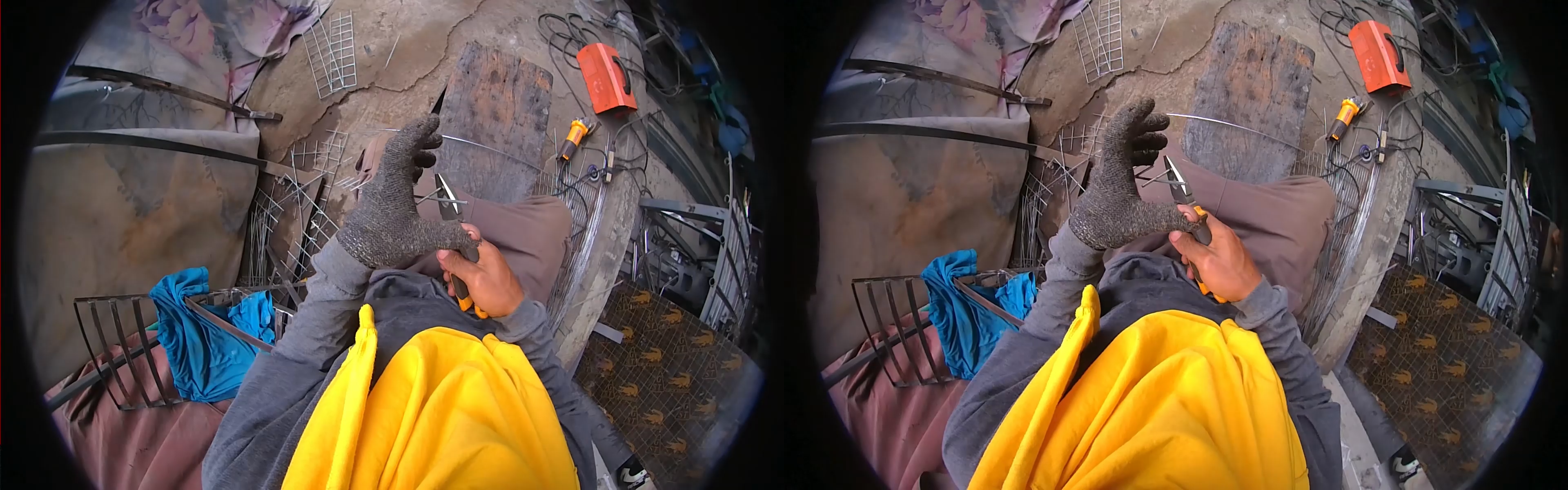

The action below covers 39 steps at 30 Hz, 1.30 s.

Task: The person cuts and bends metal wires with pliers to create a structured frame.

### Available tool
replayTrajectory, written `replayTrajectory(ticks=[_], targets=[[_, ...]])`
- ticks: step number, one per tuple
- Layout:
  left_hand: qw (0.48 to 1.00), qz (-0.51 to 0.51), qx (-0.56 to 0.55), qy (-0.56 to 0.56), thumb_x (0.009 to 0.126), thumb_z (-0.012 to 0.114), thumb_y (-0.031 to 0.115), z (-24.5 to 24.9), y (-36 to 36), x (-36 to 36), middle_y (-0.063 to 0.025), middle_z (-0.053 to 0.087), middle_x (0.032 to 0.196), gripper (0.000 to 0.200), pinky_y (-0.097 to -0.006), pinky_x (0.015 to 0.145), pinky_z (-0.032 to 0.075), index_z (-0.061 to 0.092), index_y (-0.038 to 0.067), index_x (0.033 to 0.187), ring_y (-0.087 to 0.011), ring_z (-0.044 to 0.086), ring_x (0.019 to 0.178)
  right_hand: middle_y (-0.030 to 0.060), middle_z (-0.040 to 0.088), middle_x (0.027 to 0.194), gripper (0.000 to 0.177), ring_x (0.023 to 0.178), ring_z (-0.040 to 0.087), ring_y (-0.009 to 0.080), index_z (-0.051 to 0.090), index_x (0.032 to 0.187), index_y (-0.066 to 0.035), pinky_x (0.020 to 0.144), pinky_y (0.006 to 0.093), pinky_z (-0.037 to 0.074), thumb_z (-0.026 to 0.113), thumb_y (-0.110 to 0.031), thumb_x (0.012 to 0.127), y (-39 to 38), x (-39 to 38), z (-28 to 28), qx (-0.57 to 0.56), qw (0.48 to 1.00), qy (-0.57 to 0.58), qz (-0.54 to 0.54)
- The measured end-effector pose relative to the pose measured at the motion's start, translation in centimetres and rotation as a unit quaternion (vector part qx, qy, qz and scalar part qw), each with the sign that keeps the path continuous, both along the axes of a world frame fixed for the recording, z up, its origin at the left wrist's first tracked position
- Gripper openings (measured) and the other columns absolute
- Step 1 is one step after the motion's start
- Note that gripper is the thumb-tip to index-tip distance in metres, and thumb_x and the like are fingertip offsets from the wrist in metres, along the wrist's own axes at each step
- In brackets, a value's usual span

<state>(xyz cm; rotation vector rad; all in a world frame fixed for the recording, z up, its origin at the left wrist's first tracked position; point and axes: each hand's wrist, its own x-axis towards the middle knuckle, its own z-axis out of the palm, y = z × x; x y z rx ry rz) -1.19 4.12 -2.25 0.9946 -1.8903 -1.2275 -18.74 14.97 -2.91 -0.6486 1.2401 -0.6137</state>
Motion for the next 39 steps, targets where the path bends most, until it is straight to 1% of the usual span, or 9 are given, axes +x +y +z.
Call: replayTrajectory(ticks=[1, 5, 8, 11, 13, 14, 16, 25, 39], targets=[[0.998, -0.005, 0.060, 0.003, 0.060, 0.098, 0.036, 0.4, 0.0, 0.5, -0.0200, 0.047, 0.144, 0.126, -0.0442, 0.108, 0.044, 0.022, 0.010, 0.157, -0.0304, 0.053, 0.129, 0.0014, 0.056, 0.078, 0.040, 0.061, 0.054, 0.0093, 0.058, 0.130, -0.004, 0.057, 0.0270, 0.048, 0.066, -0.029, 0.098, 0.0, 0.1, 0.1, -0.005, 1.000, -0.019, -0.007], [0.995, -0.017, 0.082, -0.047, 0.063, 0.097, 0.034, 0.3, -0.5, 2.0, -0.0179, 0.047, 0.145, 0.121, -0.0442, 0.107, 0.045, 0.024, 0.009, 0.156, -0.0302, 0.053, 0.129, 0.0015, 0.056, 0.077, 0.040, 0.060, 0.054, 0.0098, 0.058, 0.129, -0.003, 0.056, 0.0268, 0.047, 0.066, -0.028, 0.098, -0.3, 0.6, 0.2, -0.009, 0.999, -0.028, -0.022], [0.995, -0.065, -0.018, -0.070, 0.067, 0.095, 0.032, -1.2, -0.3, 2.8, -0.0153, 0.049, 0.144, 0.109, -0.0428, 0.107, 0.045, 0.032, 0.007, 0.153, -0.0280, 0.054, 0.128, 0.0022, 0.056, 0.077, 0.035, 0.060, 0.055, 0.0101, 0.059, 0.122, -0.003, 0.056, 0.0264, 0.048, 0.066, -0.027, 0.098, -0.2, 0.1, -0.1, 0.002, 0.998, -0.052, -0.040], [0.994, -0.047, 0.003, -0.094, 0.073, 0.091, 0.031, -2.4, -0.1, 3.1, -0.0143, 0.054, 0.138, 0.085, -0.0408, 0.107, 0.045, 0.049, 0.006, 0.143, -0.0282, 0.056, 0.126, 0.0023, 0.057, 0.079, 0.029, 0.063, 0.056, 0.0100, 0.060, 0.115, -0.003, 0.058, 0.0260, 0.049, 0.066, -0.027, 0.098, -0.1, -0.5, -0.5, -0.007, 0.998, -0.058, -0.030], [0.980, -0.053, -0.114, -0.156, 0.084, 0.080, 0.025, -3.7, -0.5, 3.0, -0.0188, 0.061, 0.124, 0.051, -0.0421, 0.101, 0.048, 0.061, 0.004, 0.125, -0.0348, 0.060, 0.117, 0.0022, 0.058, 0.083, 0.026, 0.070, 0.057, 0.0099, 0.059, 0.109, -0.004, 0.059, 0.0259, 0.050, 0.066, -0.027, 0.098, 0.0, -0.7, -0.4, -0.015, 0.998, -0.045, -0.028], [0.980, -0.053, -0.114, -0.156, 0.084, 0.080, 0.025, -4.5, -0.4, 3.0, -0.0188, 0.061, 0.124, 0.051, -0.0421, 0.101, 0.048, 0.061, 0.004, 0.125, -0.0348, 0.060, 0.117, 0.0022, 0.058, 0.083, 0.026, 0.070, 0.057, 0.0099, 0.059, 0.109, -0.004, 0.059, 0.0259, 0.050, 0.066, -0.027, 0.098, 0.1, -0.8, -0.4, -0.015, 0.998, -0.045, -0.028], [0.986, -0.048, -0.078, -0.142, 0.091, 0.073, 0.020, -5.2, -0.2, 2.8, -0.0173, 0.064, 0.120, 0.031, -0.0406, 0.097, 0.048, 0.068, 0.005, 0.117, -0.0351, 0.061, 0.114, 0.0029, 0.059, 0.088, 0.035, 0.072, 0.060, 0.0114, 0.058, 0.124, 0.000, 0.067, 0.0262, 0.052, 0.064, -0.022, 0.098, 0.2, -1.0, -0.4, -0.003, 0.999, -0.039, -0.023], [0.991, -0.032, -0.097, -0.090, 0.095, 0.065, 0.015, -3.4, -0.6, 2.5, -0.0146, 0.066, 0.102, 0.027, -0.0416, 0.085, 0.050, 0.068, 0.006, 0.121, -0.0328, 0.063, 0.096, 0.0051, 0.068, 0.115, 0.044, 0.102, 0.061, 0.0103, 0.057, 0.133, 0.002, 0.090, 0.0266, 0.049, 0.065, -0.025, 0.099, 1.3, -1.7, -1.0, -0.057, 0.998, 0.029, -0.004], [0.976, -0.126, -0.155, -0.093, 0.091, 0.069, 0.017, -1.8, -0.9, 1.7, -0.0146, 0.065, 0.100, 0.034, -0.0431, 0.081, 0.050, 0.067, 0.009, 0.123, -0.0353, 0.062, 0.093, 0.0056, 0.065, 0.109, 0.044, 0.095, 0.059, 0.0108, 0.055, 0.134, 0.003, 0.087, 0.0272, 0.049, 0.064, -0.024, 0.100, 1.2, -1.7, 2.9, -0.026, 0.996, -0.088, 0.002]])
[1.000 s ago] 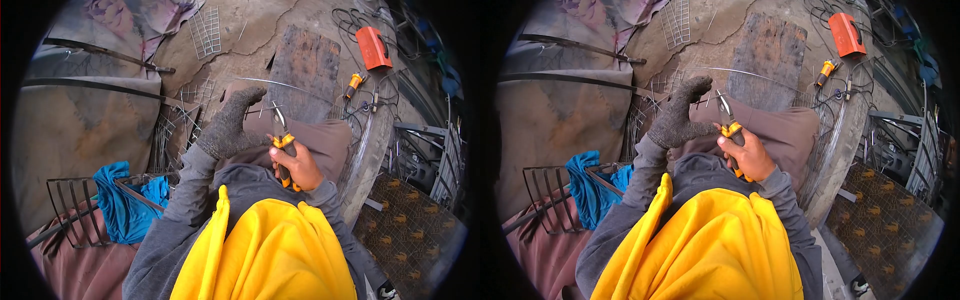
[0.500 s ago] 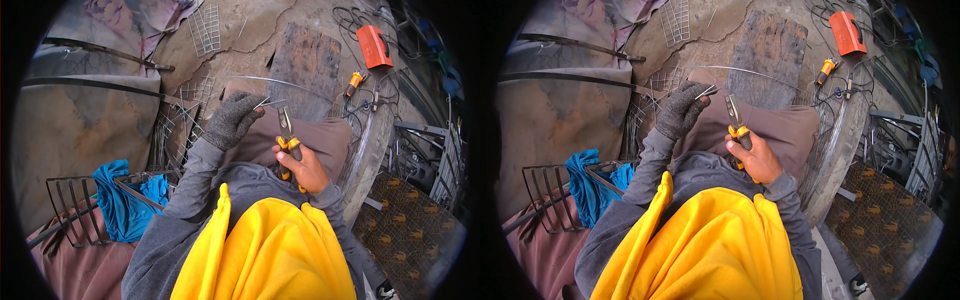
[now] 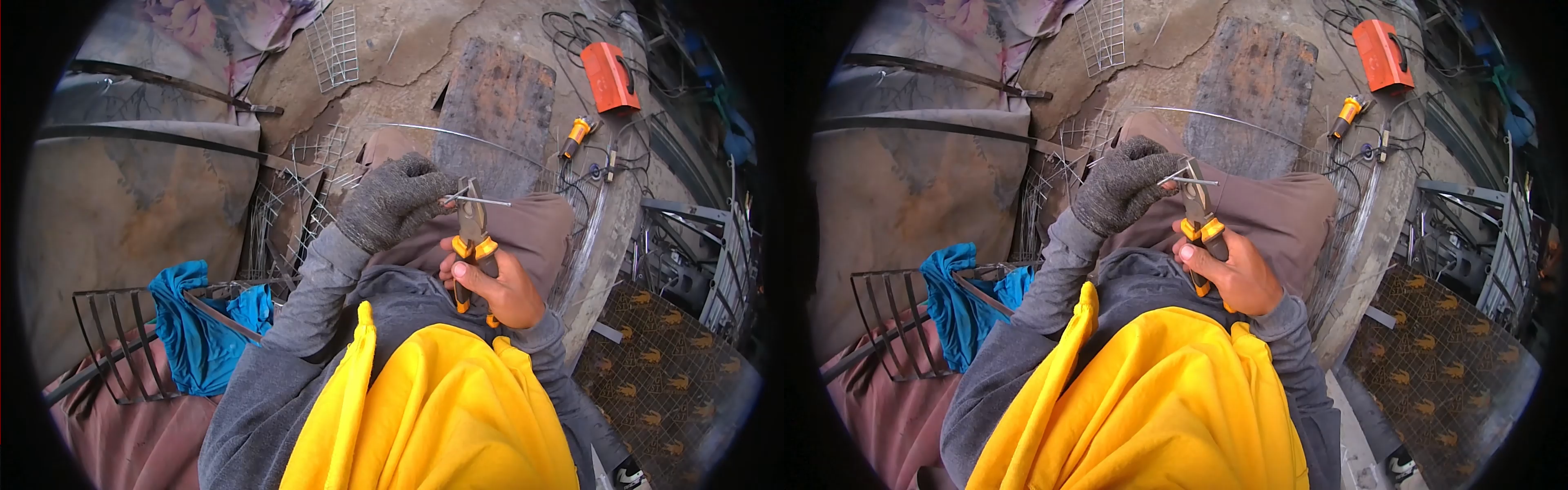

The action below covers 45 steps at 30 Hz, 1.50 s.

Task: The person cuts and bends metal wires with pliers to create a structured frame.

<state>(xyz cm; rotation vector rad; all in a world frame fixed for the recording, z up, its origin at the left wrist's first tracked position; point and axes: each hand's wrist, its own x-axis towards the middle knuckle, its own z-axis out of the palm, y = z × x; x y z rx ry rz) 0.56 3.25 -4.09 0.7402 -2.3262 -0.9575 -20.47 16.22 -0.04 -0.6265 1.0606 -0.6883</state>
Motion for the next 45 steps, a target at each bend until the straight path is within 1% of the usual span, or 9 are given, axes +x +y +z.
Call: replayTrajectory(ticks=[11, 17, 20, 22, 23, 25, 29, 41, 45], targets=[[1.000, -0.005, -0.012, 0.001, 0.091, 0.068, 0.018, -0.1, 0.2, -0.8, -0.0142, 0.065, 0.098, 0.036, -0.0436, 0.079, 0.050, 0.066, 0.009, 0.127, -0.0356, 0.062, 0.091, 0.0070, 0.066, 0.104, 0.044, 0.094, 0.060, 0.0119, 0.054, 0.131, 0.004, 0.084, 0.0275, 0.050, 0.064, -0.026, 0.100, 0.8, -0.4, 0.4, -0.002, 1.000, 0.004, -0.010], [1.000, -0.018, 0.004, 0.008, 0.090, 0.069, 0.019, 0.2, 0.1, -1.0, -0.0137, 0.065, 0.097, 0.033, -0.0430, 0.079, 0.050, 0.067, 0.008, 0.122, -0.0355, 0.063, 0.091, 0.0068, 0.068, 0.102, 0.031, 0.086, 0.061, 0.0111, 0.058, 0.117, 0.000, 0.081, 0.0274, 0.051, 0.062, -0.027, 0.101, 1.2, -0.3, -1.1, -0.038, 0.998, 0.041, -0.018], [0.999, -0.013, -0.045, 0.018, 0.088, 0.073, 0.026, 0.5, 0.5, -1.6, -0.0136, 0.065, 0.097, 0.035, -0.0427, 0.076, 0.051, 0.068, 0.007, 0.117, -0.0344, 0.064, 0.089, 0.0042, 0.066, 0.096, 0.026, 0.078, 0.058, 0.0102, 0.058, 0.109, -0.002, 0.074, 0.0265, 0.050, 0.061, -0.027, 0.101, 1.5, -0.2, -1.1, 0.024, 0.998, -0.007, -0.050], [0.987, 0.027, 0.141, -0.071, 0.081, 0.081, 0.040, 3.9, 1.2, -2.7, -0.0138, 0.066, 0.092, 0.044, -0.0417, 0.075, 0.052, 0.068, 0.006, 0.106, -0.0327, 0.065, 0.085, 0.0023, 0.062, 0.085, 0.026, 0.072, 0.056, 0.0101, 0.059, 0.103, -0.003, 0.067, 0.0262, 0.048, 0.061, -0.028, 0.101, 1.8, -0.4, -1.1, 0.029, 0.997, -0.004, -0.067], [0.987, 0.027, 0.143, -0.069, 0.081, 0.081, 0.040, 4.2, 1.2, -3.2, -0.0138, 0.066, 0.092, 0.044, -0.0417, 0.075, 0.052, 0.068, 0.006, 0.106, -0.0327, 0.065, 0.085, 0.0023, 0.062, 0.085, 0.026, 0.072, 0.056, 0.0101, 0.059, 0.103, -0.003, 0.067, 0.0262, 0.048, 0.061, -0.028, 0.101, 2.0, -0.4, -1.3, 0.031, 0.997, -0.002, -0.066], [0.960, 0.024, 0.171, -0.222, 0.070, 0.085, 0.054, 4.4, 1.1, -4.2, -0.0136, 0.066, 0.084, 0.058, -0.0412, 0.073, 0.053, 0.067, 0.006, 0.096, -0.0318, 0.067, 0.080, 0.0009, 0.057, 0.076, 0.026, 0.068, 0.054, 0.0101, 0.059, 0.097, -0.004, 0.062, 0.0267, 0.044, 0.061, -0.029, 0.101, 2.6, -0.2, -2.0, 0.021, 0.997, 0.014, -0.078], [0.955, 0.061, 0.211, -0.200, 0.069, 0.082, 0.064, 3.5, 1.8, -6.0, -0.0154, 0.069, 0.078, 0.063, -0.0439, 0.070, 0.054, 0.067, 0.006, 0.089, -0.0351, 0.070, 0.078, 0.0007, 0.056, 0.073, 0.028, 0.065, 0.054, 0.0100, 0.059, 0.092, -0.004, 0.060, 0.0271, 0.044, 0.061, -0.030, 0.100, 3.5, -0.3, -3.0, 0.024, 0.994, 0.030, -0.100], [0.950, 0.051, 0.228, -0.206, 0.071, 0.075, 0.073, 3.2, 1.8, -7.2, -0.0181, 0.071, 0.082, 0.070, -0.0454, 0.073, 0.054, 0.069, 0.007, 0.093, -0.0389, 0.071, 0.083, 0.0012, 0.056, 0.065, 0.032, 0.057, 0.053, 0.0114, 0.058, 0.092, -0.003, 0.055, 0.0291, 0.043, 0.063, -0.033, 0.101, 4.2, -1.3, -5.3, -0.054, 0.977, 0.178, -0.107], [0.945, 0.039, 0.219, -0.239, 0.071, 0.074, 0.072, 2.5, 1.2, -7.8, -0.0183, 0.071, 0.083, 0.070, -0.0457, 0.074, 0.054, 0.069, 0.007, 0.094, -0.0390, 0.071, 0.084, 0.0011, 0.056, 0.067, 0.031, 0.058, 0.053, 0.0112, 0.058, 0.093, -0.003, 0.056, 0.0289, 0.044, 0.063, -0.032, 0.101, 4.1, -1.5, -6.3, -0.126, 0.934, 0.308, -0.130]])
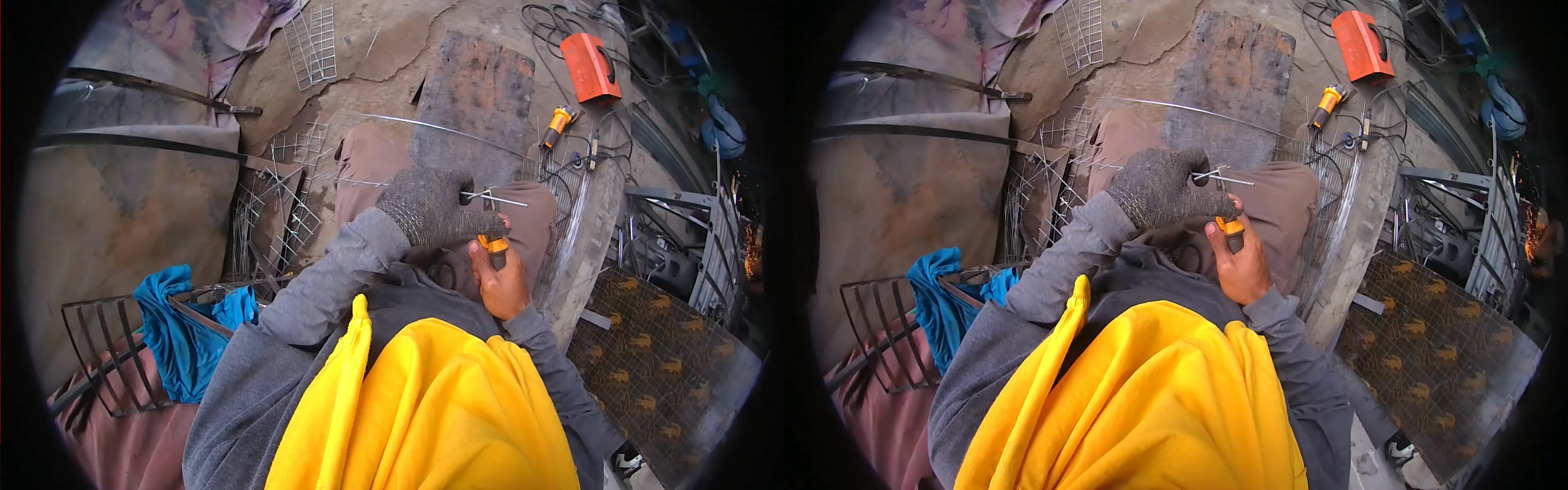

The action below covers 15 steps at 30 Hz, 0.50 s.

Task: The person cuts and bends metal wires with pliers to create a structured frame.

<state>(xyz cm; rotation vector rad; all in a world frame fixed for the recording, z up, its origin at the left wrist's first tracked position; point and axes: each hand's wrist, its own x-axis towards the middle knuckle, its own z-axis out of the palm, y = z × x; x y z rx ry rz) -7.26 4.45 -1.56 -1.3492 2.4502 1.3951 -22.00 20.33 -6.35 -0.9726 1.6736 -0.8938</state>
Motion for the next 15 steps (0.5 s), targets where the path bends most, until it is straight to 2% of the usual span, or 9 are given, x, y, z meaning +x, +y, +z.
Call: replayTrajectory(ticks=[1, 5, 7, 8, 10, 12, 14, 15], targets=[[1.000, -0.009, -0.008, 0.003, 0.071, 0.074, 0.072, -0.6, -0.1, 0.0, -0.0184, 0.071, 0.083, 0.070, -0.0457, 0.074, 0.054, 0.069, 0.006, 0.095, -0.0388, 0.071, 0.084, 0.0007, 0.056, 0.069, 0.031, 0.060, 0.053, 0.0106, 0.058, 0.091, -0.004, 0.058, 0.0280, 0.044, 0.063, -0.033, 0.101, 0.0, 0.1, -0.1, -0.037, 0.997, 0.060, -0.011], [0.999, -0.011, -0.046, 0.020, 0.071, 0.075, 0.071, -2.3, -0.4, 0.1, -0.0178, 0.069, 0.079, 0.068, -0.0462, 0.071, 0.053, 0.068, 0.006, 0.089, -0.0391, 0.070, 0.079, 0.0010, 0.055, 0.069, 0.031, 0.060, 0.053, 0.0111, 0.057, 0.092, -0.004, 0.059, 0.0279, 0.045, 0.063, -0.032, 0.100, -0.8, 0.1, 1.4, -0.039, 0.993, 0.110, -0.003], [0.997, -0.011, -0.069, 0.027, 0.071, 0.076, 0.070, -2.2, -0.7, 0.6, -0.0169, 0.067, 0.076, 0.066, -0.0461, 0.068, 0.052, 0.066, 0.007, 0.086, -0.0388, 0.069, 0.076, 0.0015, 0.054, 0.071, 0.028, 0.062, 0.052, 0.0111, 0.055, 0.095, -0.004, 0.060, 0.0278, 0.045, 0.064, -0.030, 0.099, -1.1, 0.2, 2.1, 0.087, 0.988, -0.129, -0.002], [0.995, -0.014, -0.090, 0.035, 0.070, 0.077, 0.069, -2.2, -0.7, 0.9, -0.0160, 0.066, 0.073, 0.065, -0.0461, 0.066, 0.051, 0.065, 0.007, 0.083, -0.0384, 0.068, 0.072, 0.0015, 0.054, 0.071, 0.028, 0.062, 0.052, 0.0111, 0.055, 0.095, -0.004, 0.060, 0.0278, 0.045, 0.064, -0.030, 0.099, -1.2, 0.4, 2.2, 0.084, 0.988, -0.131, 0.001], [0.993, -0.005, -0.105, 0.048, 0.069, 0.078, 0.068, -2.6, -0.8, 1.4, -0.0152, 0.064, 0.071, 0.063, -0.0456, 0.064, 0.050, 0.063, 0.007, 0.081, -0.0378, 0.067, 0.070, 0.0021, 0.054, 0.071, 0.024, 0.062, 0.051, 0.0091, 0.055, 0.095, -0.005, 0.059, 0.0263, 0.042, 0.062, -0.027, 0.099, -1.2, 0.8, 2.6, 0.095, 0.958, -0.271, -0.004], [0.991, 0.004, -0.116, 0.062, 0.068, 0.080, 0.066, -3.1, -0.7, 1.7, -0.0143, 0.062, 0.068, 0.062, -0.0451, 0.063, 0.049, 0.062, 0.008, 0.079, -0.0372, 0.065, 0.067, 0.0009, 0.051, 0.072, 0.020, 0.063, 0.049, 0.0098, 0.053, 0.097, -0.007, 0.060, 0.0271, 0.042, 0.062, -0.024, 0.098, -1.4, 1.2, 3.4, 0.102, 0.949, -0.299, -0.009], [0.989, 0.005, -0.128, 0.071, 0.067, 0.081, 0.065, -3.4, -0.8, 2.0, -0.0129, 0.062, 0.067, 0.061, -0.0431, 0.062, 0.049, 0.063, 0.008, 0.079, -0.0358, 0.065, 0.066, 0.0003, 0.048, 0.076, 0.018, 0.066, 0.049, 0.0106, 0.051, 0.099, -0.008, 0.062, 0.0281, 0.043, 0.061, -0.022, 0.098, -1.8, 1.5, 4.2, 0.144, 0.851, -0.504, -0.021], [0.989, 0.007, -0.129, 0.071, 0.067, 0.081, 0.065, -3.6, -1.0, 1.9, -0.0129, 0.062, 0.067, 0.061, -0.0431, 0.062, 0.049, 0.063, 0.008, 0.079, -0.0358, 0.065, 0.066, 0.0003, 0.048, 0.076, 0.018, 0.066, 0.049, 0.0106, 0.051, 0.099, -0.008, 0.062, 0.0281, 0.043, 0.061, -0.022, 0.098, -2.0, 1.5, 3.8, 0.144, 0.852, -0.503, -0.020]])
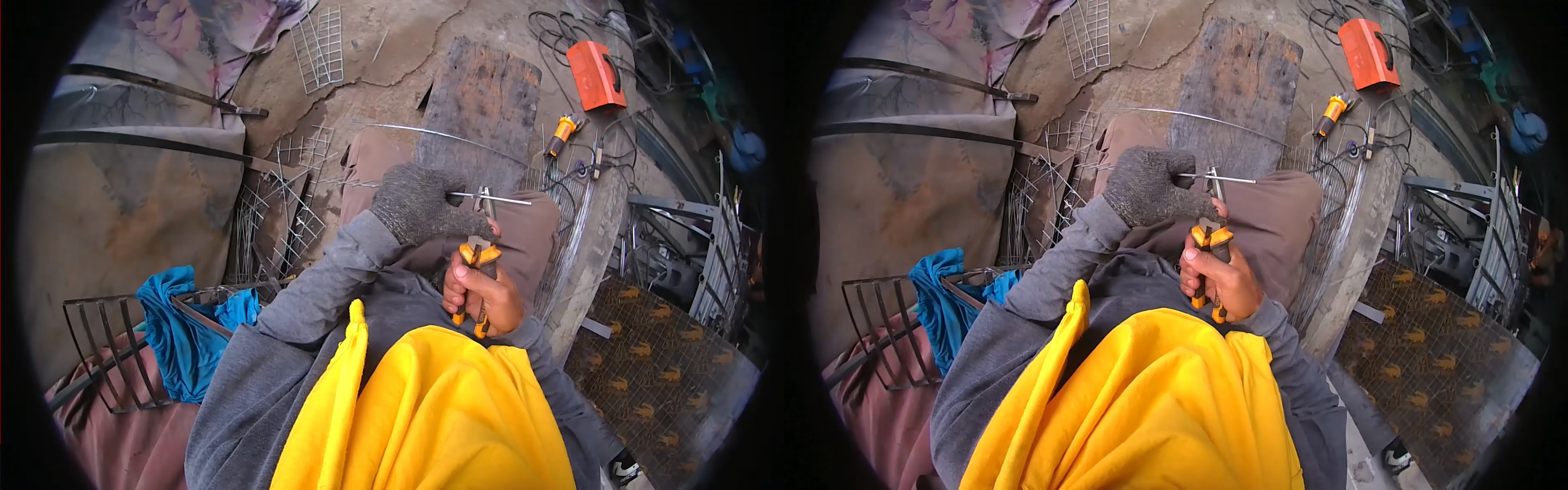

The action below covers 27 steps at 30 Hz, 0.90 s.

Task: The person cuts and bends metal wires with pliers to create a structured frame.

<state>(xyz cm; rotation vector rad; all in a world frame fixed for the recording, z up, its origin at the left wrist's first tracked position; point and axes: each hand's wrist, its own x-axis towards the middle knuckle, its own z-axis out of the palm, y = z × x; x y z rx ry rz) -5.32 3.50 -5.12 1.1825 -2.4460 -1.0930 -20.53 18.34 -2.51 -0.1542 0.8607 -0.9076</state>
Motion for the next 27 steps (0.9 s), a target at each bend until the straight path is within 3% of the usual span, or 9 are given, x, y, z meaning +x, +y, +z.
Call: replayTrajectory(ticks=[2, 6, 9, 13, 17, 18, 22, 24, 27], targets=[[0.999, 0.026, 0.020, 0.017, 0.068, 0.082, 0.064, -0.2, -0.2, 0.1, -0.0125, 0.062, 0.065, 0.059, -0.0420, 0.062, 0.049, 0.066, 0.009, 0.081, -0.0352, 0.065, 0.065, 0.0001, 0.046, 0.079, 0.017, 0.069, 0.048, 0.0113, 0.049, 0.101, -0.009, 0.064, 0.0289, 0.043, 0.061, -0.020, 0.098, -0.1, 0.1, -0.9, 0.026, 0.986, -0.165, 0.013], [0.996, 0.006, 0.083, -0.044, 0.071, 0.080, 0.066, 2.8, -0.3, -0.1, -0.0147, 0.064, 0.070, 0.062, -0.0401, 0.064, 0.050, 0.069, 0.009, 0.089, -0.0333, 0.067, 0.068, 0.0006, 0.046, 0.081, 0.017, 0.071, 0.049, 0.0117, 0.049, 0.101, -0.010, 0.065, 0.0294, 0.045, 0.061, -0.021, 0.100, -1.1, 1.8, -1.4, 0.016, 1.000, 0.017, 0.015], [0.999, 0.007, 0.048, -0.012, 0.070, 0.082, 0.064, 1.7, -0.9, 0.0, -0.0166, 0.068, 0.082, 0.069, -0.0380, 0.067, 0.051, 0.067, 0.006, 0.103, -0.0284, 0.069, 0.076, 0.0023, 0.050, 0.082, 0.018, 0.072, 0.053, 0.0137, 0.050, 0.103, -0.008, 0.066, 0.0320, 0.048, 0.061, -0.022, 0.100, -1.5, 0.0, -1.5, 0.034, 0.999, -0.020, -0.033], [0.987, -0.009, 0.140, 0.074, 0.087, 0.076, 0.032, -0.1, -2.1, 1.0, -0.0141, 0.069, 0.103, 0.049, -0.0349, 0.078, 0.052, 0.056, 0.004, 0.121, -0.0206, 0.068, 0.092, 0.0062, 0.058, 0.088, 0.020, 0.079, 0.063, 0.0194, 0.053, 0.111, -0.008, 0.072, 0.0364, 0.054, 0.061, -0.022, 0.099, -0.9, -3.6, -1.5, 0.033, 0.989, 0.114, -0.089], [0.970, 0.005, 0.143, 0.197, 0.097, 0.056, 0.006, -1.7, -2.2, 1.9, -0.0126, 0.068, 0.114, 0.031, -0.0333, 0.089, 0.052, 0.050, 0.003, 0.127, -0.0175, 0.065, 0.099, 0.0191, 0.060, 0.126, 0.043, 0.112, 0.062, 0.0321, 0.048, 0.138, -0.005, 0.089, 0.0477, 0.056, 0.059, -0.018, 0.098, 0.1, -6.1, -2.9, 0.090, 0.976, 0.117, -0.159], [0.969, 0.013, 0.114, 0.220, 0.097, 0.055, 0.006, -1.5, -2.0, 1.8, -0.0127, 0.069, 0.116, 0.031, -0.0347, 0.092, 0.051, 0.049, 0.002, 0.127, -0.0186, 0.065, 0.101, 0.0234, 0.051, 0.141, 0.053, 0.125, 0.055, 0.0385, 0.041, 0.146, -0.004, 0.097, 0.0542, 0.053, 0.059, -0.016, 0.098, 0.3, -6.5, -3.5, 0.098, 0.977, 0.096, -0.163], [0.981, 0.042, 0.101, 0.160, 0.098, 0.058, 0.010, -0.7, -1.9, 1.8, -0.0129, 0.069, 0.114, 0.031, -0.0357, 0.091, 0.051, 0.052, 0.002, 0.127, -0.0200, 0.066, 0.104, 0.0242, 0.050, 0.142, 0.053, 0.126, 0.055, 0.0394, 0.041, 0.146, -0.004, 0.098, 0.0558, 0.051, 0.059, -0.016, 0.097, 1.0, -7.0, -4.6, 0.114, 0.975, 0.062, -0.180], [0.994, -0.069, -0.038, 0.075, 0.099, 0.060, 0.016, -1.0, -2.2, 1.8, -0.0133, 0.069, 0.111, 0.030, -0.0352, 0.089, 0.052, 0.056, 0.004, 0.126, -0.0190, 0.066, 0.102, 0.0241, 0.050, 0.143, 0.054, 0.126, 0.055, 0.0386, 0.040, 0.146, -0.004, 0.097, 0.0544, 0.052, 0.059, -0.016, 0.097, 1.1, -6.7, -4.3, 0.100, 0.979, 0.071, -0.164], [0.985, -0.058, -0.053, 0.154, 0.097, 0.067, 0.023, -2.0, -1.8, 1.2, -0.0125, 0.068, 0.104, 0.037, -0.0328, 0.085, 0.051, 0.058, 0.006, 0.128, -0.0160, 0.063, 0.094, 0.0241, 0.051, 0.142, 0.054, 0.125, 0.057, 0.0376, 0.040, 0.146, -0.004, 0.096, 0.0525, 0.053, 0.060, -0.016, 0.097, 0.9, -5.8, -3.7, 0.090, 0.981, 0.100, -0.140]])
